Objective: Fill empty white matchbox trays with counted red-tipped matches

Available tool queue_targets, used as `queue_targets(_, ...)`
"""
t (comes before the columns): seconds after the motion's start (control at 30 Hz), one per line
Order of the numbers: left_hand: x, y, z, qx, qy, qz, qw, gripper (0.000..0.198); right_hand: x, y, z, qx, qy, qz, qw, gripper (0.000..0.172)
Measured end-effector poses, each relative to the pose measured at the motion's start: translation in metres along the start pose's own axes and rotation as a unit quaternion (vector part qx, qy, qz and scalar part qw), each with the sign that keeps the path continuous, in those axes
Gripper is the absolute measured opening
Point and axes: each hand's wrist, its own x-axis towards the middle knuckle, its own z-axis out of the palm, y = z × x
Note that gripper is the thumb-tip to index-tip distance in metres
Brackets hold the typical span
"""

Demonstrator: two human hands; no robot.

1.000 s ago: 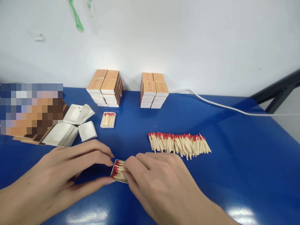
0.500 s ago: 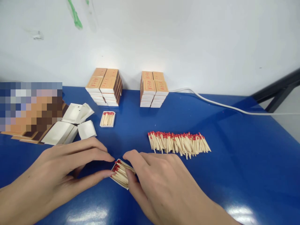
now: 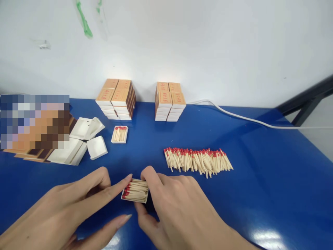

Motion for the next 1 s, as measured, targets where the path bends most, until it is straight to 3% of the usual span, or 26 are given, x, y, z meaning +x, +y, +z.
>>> queue_targets(0.2, 0.009, -0.006, -0.003, -0.044, 0.023, -0.058, 0.997, 0.021, 0.001, 0.003, -0.001, -0.048, 0.037, -0.016, 0.998, 0.016)
queue_targets(0.33, 0.010, -0.003, -0.003, -0.059, 0.012, -0.044, 0.997, 0.019, 0.005, 0.005, -0.001, -0.053, 0.036, -0.012, 0.998, 0.022)
queue_targets(0.57, 0.008, 0.000, -0.001, -0.033, 0.020, -0.026, 0.999, 0.017, 0.006, 0.004, -0.002, -0.068, 0.047, -0.009, 0.997, 0.018)
queue_targets(0.77, 0.008, -0.002, 0.003, 0.006, 0.044, 0.004, 0.999, 0.024, 0.005, 0.004, -0.002, -0.063, 0.038, -0.009, 0.997, 0.021)
queue_targets(0.87, 0.007, -0.004, 0.007, 0.029, 0.063, 0.005, 0.998, 0.038, 0.005, 0.004, -0.002, -0.061, 0.047, -0.008, 0.997, 0.024)
queue_targets(1.0, 0.005, -0.007, 0.008, 0.036, 0.043, -0.004, 0.998, 0.047, 0.005, 0.003, -0.004, -0.033, 0.043, -0.018, 0.998, 0.026)
